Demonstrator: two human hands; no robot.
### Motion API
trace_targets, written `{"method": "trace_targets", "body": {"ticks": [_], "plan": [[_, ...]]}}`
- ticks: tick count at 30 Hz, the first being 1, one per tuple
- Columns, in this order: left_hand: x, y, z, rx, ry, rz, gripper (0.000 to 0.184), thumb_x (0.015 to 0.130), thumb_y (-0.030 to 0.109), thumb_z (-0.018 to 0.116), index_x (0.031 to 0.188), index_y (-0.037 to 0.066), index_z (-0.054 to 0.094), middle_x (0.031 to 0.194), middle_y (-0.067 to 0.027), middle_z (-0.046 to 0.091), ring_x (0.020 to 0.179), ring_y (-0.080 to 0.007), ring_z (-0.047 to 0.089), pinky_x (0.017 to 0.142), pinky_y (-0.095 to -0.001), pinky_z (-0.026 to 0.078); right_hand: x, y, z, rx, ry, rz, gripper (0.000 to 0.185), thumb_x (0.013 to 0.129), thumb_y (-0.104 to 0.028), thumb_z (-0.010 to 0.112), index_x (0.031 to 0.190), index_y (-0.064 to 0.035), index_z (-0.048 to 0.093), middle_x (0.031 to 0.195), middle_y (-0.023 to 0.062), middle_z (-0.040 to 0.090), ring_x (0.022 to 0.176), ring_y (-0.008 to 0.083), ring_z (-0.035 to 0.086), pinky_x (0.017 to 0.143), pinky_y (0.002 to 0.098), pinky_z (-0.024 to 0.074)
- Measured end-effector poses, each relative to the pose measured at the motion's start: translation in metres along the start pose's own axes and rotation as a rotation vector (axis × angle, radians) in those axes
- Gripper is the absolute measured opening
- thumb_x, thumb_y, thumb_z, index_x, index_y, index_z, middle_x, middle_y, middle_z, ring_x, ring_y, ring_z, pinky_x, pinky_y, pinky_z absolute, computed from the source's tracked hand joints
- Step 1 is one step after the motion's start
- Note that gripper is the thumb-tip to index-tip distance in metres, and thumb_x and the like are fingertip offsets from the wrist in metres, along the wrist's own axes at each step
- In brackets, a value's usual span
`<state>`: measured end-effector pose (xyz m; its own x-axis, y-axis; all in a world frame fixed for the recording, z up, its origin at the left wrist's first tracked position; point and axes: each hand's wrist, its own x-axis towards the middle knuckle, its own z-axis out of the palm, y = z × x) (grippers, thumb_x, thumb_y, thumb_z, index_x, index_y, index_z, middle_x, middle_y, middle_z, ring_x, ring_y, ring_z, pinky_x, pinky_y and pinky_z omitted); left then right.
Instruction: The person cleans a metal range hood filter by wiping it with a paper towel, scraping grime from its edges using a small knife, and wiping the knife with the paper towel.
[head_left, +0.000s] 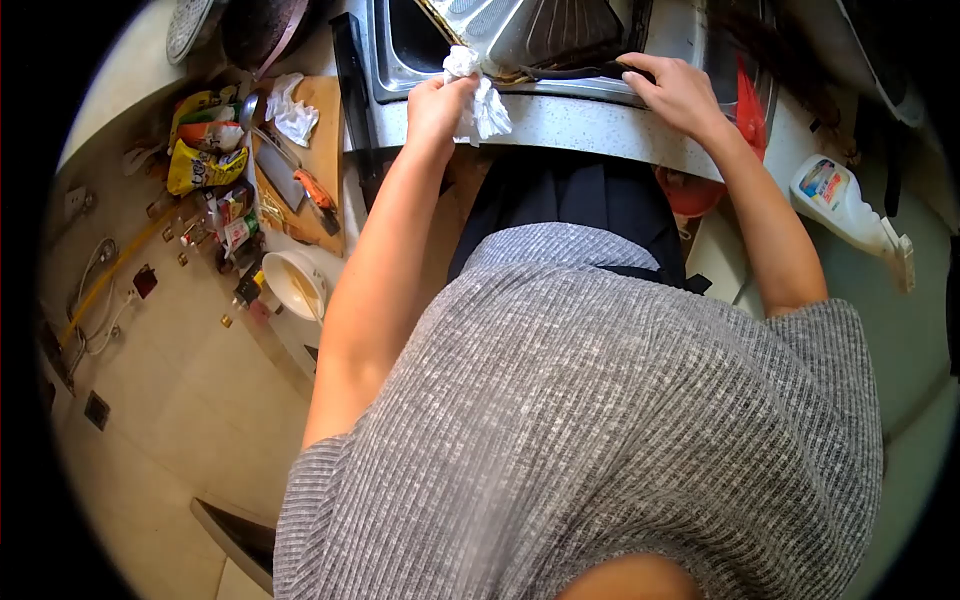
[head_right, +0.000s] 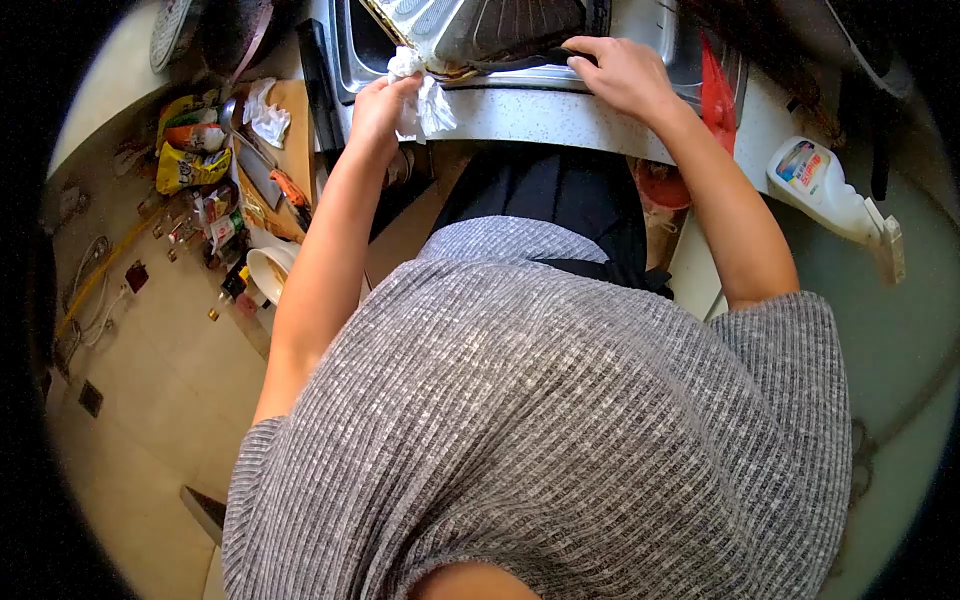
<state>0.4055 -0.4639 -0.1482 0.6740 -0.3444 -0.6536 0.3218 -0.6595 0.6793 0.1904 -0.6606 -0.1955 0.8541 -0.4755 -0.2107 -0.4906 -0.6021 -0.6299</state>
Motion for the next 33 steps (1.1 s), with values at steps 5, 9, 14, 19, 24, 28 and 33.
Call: {"method": "trace_targets", "body": {"ticks": [5,9,14,19,24,28,33], "plan": [[0.001,-0.001,-0.001,0.006,0.033,0.011,0.021,0.077,0.011,0.067,0.092,-0.004,0.066,0.081,-0.0060,0.065,0.069,-0.0124,0.058,0.065,-0.0273,0.045,0.010,-0.004,-0.005,-0.062,0.029,-0.126,0.031,0.085,-0.030,0.053,0.109,-0.0167,0.067,0.095,0.0137,0.068,0.087,0.0320,0.064,0.081,0.0416,0.0488],[0.006,-0.003,-0.004,0.003,0.017,-0.003,0.023,0.076,0.010,0.066,0.093,-0.005,0.065,0.083,-0.0074,0.066,0.070,-0.0142,0.060,0.065,-0.0278,0.046,0.013,-0.018,-0.013,-0.143,0.022,-0.183,0.028,0.088,-0.028,0.053,0.108,-0.0146,0.067,0.094,0.0086,0.069,0.085,0.0255,0.062,0.083,0.0359,0.0413],[0.009,-0.004,-0.004,-0.028,0.024,-0.013,0.022,0.076,0.008,0.066,0.094,-0.006,0.065,0.084,-0.0085,0.066,0.071,-0.0157,0.061,0.067,-0.0287,0.046,0.024,-0.018,-0.006,-0.163,0.080,-0.266,0.027,0.089,-0.029,0.053,0.108,-0.0157,0.066,0.094,0.0077,0.069,0.082,0.0234,0.061,0.082,0.0343,0.0382],[0.000,0.005,-0.003,-0.028,-0.023,-0.046,0.021,0.080,0.009,0.065,0.096,-0.003,0.066,0.088,-0.0083,0.065,0.078,-0.0170,0.059,0.071,-0.0298,0.045,0.024,-0.018,-0.015,-0.153,0.073,-0.274,0.027,0.089,-0.029,0.053,0.108,-0.0159,0.066,0.096,0.0070,0.069,0.083,0.0216,0.062,0.082,0.0335,0.0374],[0.004,-0.001,-0.002,-0.003,-0.015,-0.022,0.020,0.080,0.009,0.065,0.095,-0.004,0.066,0.087,-0.0079,0.066,0.076,-0.0158,0.060,0.070,-0.0289,0.045,0.022,-0.025,-0.033,-0.124,0.094,-0.257,0.021,0.084,-0.026,0.056,0.097,-0.0125,0.067,0.089,0.0081,0.068,0.082,0.0241,0.063,0.079,0.0381,0.0395],[0.003,-0.001,-0.002,-0.022,0.004,0.005,0.019,0.078,0.008,0.066,0.092,-0.005,0.067,0.082,-0.0075,0.066,0.070,-0.0142,0.060,0.066,-0.0279,0.046,0.023,-0.027,-0.035,-0.133,0.048,-0.266,0.021,0.082,-0.025,0.057,0.095,-0.0127,0.067,0.086,0.0072,0.068,0.081,0.0230,0.064,0.080,0.0402,0.0365],[0.003,-0.002,-0.001,-0.024,-0.001,0.006,0.018,0.077,0.008,0.066,0.091,-0.004,0.067,0.081,-0.0066,0.066,0.069,-0.0136,0.059,0.065,-0.0276,0.045,0.024,-0.026,-0.025,-0.112,0.055,-0.272,0.020,0.082,-0.025,0.057,0.095,-0.0135,0.067,0.085,0.0067,0.068,0.081,0.0231,0.064,0.080,0.0409,0.0364]]}}
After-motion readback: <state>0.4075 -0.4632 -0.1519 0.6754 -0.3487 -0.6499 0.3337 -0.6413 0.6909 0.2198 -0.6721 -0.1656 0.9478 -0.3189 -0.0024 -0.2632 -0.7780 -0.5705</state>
